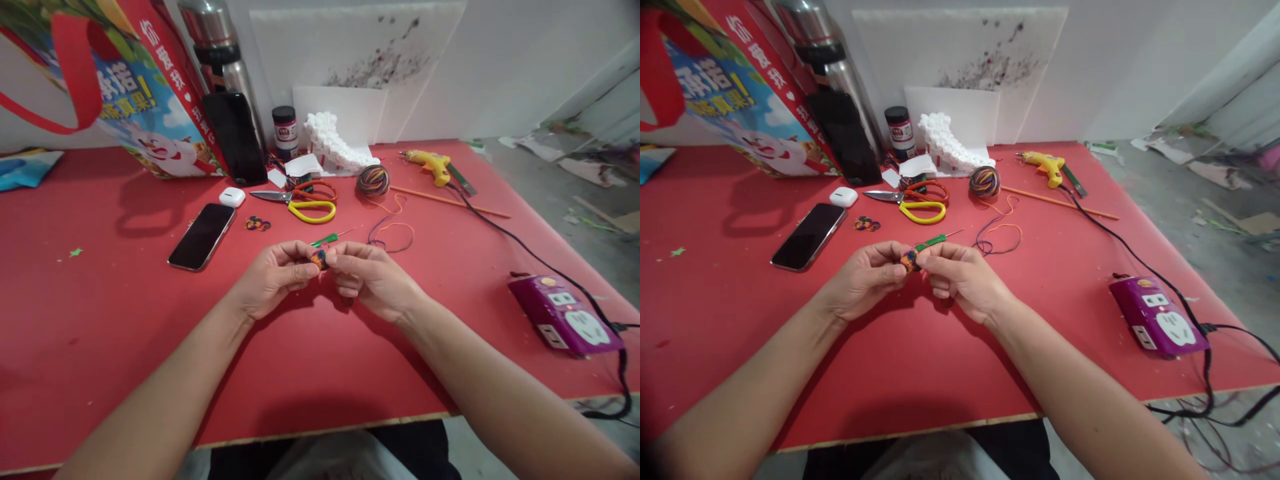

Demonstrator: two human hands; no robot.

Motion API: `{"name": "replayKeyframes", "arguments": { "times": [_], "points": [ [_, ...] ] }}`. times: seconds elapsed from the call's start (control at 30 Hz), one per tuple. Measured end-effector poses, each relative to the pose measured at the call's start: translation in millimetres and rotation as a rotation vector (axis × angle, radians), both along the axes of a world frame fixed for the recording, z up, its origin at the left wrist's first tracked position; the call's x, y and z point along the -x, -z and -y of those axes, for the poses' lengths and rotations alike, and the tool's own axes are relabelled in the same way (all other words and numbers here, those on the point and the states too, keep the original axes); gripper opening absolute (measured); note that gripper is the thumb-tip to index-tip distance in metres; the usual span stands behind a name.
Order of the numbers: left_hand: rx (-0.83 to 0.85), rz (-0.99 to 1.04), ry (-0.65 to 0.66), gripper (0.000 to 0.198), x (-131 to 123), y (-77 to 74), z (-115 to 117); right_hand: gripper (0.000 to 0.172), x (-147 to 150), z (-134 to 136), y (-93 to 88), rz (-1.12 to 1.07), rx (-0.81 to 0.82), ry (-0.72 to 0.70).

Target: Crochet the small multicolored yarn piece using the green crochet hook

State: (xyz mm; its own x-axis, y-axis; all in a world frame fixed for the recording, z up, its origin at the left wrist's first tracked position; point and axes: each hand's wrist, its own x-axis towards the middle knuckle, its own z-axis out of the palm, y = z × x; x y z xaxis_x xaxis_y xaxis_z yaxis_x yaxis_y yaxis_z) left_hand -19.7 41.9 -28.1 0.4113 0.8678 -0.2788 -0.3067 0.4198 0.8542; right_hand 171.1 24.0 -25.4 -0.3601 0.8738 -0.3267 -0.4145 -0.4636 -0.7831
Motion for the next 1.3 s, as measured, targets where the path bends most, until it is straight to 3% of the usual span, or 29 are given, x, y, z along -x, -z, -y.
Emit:
{"name": "replayKeyframes", "arguments": {
  "times": [0.23,0.43,0.6,0.9,1.13,1.3],
  "points": [
    [0.069,0.070,0.011,0.032,1.4,2.4,-1.8,0.046,-1.6,-0.8,-1.6,-0.069,0.055,-0.069],
    [0.103,0.160,-0.073,0.031,-3.5,6.0,-1.3,0.048,2.7,0.6,-1.2,-0.076,0.083,-0.051],
    [0.138,0.184,-0.040,0.029,-3.3,6.4,-1.1,0.048,5.1,-0.5,0.8,-0.058,0.073,-0.025],
    [0.131,0.155,-0.008,0.033,0.1,2.6,-2.1,0.046,-1.7,-1.0,2.7,-0.148,0.101,-0.126],
    [0.078,0.110,-0.045,0.034,-1.5,2.2,-0.7,0.040,1.0,-1.5,9.9,-0.068,0.026,-0.054],
    [0.045,0.078,-0.058,0.033,-1.9,0.9,-1.0,0.039,-1.1,-2.4,13.0,-0.006,-0.069,-0.079]
  ]
}}
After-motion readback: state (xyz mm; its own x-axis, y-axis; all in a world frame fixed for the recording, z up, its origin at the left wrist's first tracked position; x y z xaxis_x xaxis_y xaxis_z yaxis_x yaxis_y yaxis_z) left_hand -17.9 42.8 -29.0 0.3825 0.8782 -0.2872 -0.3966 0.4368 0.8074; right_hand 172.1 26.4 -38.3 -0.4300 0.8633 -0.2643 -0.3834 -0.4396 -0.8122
